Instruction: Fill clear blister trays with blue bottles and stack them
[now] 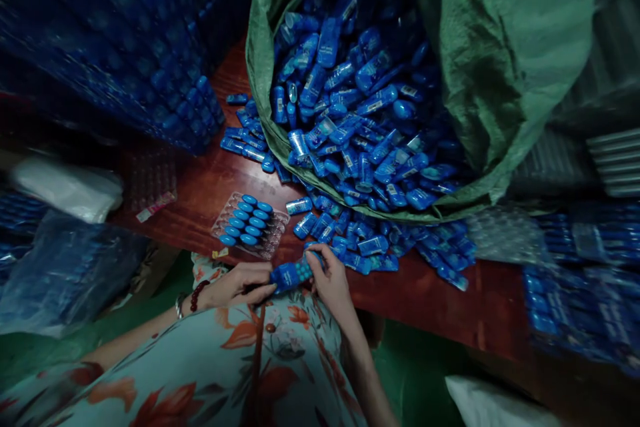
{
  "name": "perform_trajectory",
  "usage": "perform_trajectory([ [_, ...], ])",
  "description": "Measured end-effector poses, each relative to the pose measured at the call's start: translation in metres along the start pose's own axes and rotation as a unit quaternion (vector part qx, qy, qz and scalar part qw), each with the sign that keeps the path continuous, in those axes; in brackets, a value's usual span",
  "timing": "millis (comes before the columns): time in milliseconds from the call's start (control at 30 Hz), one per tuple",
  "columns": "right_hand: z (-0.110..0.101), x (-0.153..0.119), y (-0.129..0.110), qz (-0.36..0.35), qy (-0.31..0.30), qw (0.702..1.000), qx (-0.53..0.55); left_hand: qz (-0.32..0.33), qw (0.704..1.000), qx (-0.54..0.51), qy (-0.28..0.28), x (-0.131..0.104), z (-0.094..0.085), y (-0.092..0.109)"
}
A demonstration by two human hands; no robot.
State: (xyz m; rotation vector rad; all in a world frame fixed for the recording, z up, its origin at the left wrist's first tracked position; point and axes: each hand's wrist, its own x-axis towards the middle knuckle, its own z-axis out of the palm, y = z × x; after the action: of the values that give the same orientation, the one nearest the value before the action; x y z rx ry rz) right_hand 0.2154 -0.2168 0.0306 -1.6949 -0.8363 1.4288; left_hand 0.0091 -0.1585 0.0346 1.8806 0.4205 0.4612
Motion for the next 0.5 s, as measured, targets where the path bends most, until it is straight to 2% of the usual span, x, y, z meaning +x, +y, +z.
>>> perform_trajectory([
  [67, -0.016, -0.006, 0.004, -0.002, -0.01, 1.0, 0.017, -0.011, 0.998, 0.065, 0.0, 0.011, 0.003, 0.0],
  [133, -0.03, -0.012, 0.006, -0.009, -0.054, 0.998, 0.043, -0.036, 0.988, 0.15, 0.004, 0.025, 0.009, 0.0],
  [200, -0.04, -0.017, 0.007, -0.012, -0.102, 0.994, 0.03, -0.036, 0.977, 0.208, -0.032, 0.041, 0.02, 0.001],
  [267, -0.048, -0.023, 0.009, -0.007, -0.126, 0.992, -0.02, -0.016, 0.965, 0.241, -0.107, 0.055, 0.032, 0.002],
  [367, -0.065, -0.04, 0.021, 0.001, -0.112, 0.987, -0.115, 0.012, 0.937, 0.289, -0.198, 0.068, 0.051, 0.003],
  [433, -0.083, -0.056, 0.04, 0.026, -0.116, 0.973, -0.198, 0.031, 0.926, 0.314, -0.209, 0.07, 0.056, 0.004],
  [500, -0.103, -0.071, 0.068, 0.082, -0.115, 0.944, -0.299, 0.061, 0.925, 0.322, -0.19, 0.067, 0.053, 0.005],
])
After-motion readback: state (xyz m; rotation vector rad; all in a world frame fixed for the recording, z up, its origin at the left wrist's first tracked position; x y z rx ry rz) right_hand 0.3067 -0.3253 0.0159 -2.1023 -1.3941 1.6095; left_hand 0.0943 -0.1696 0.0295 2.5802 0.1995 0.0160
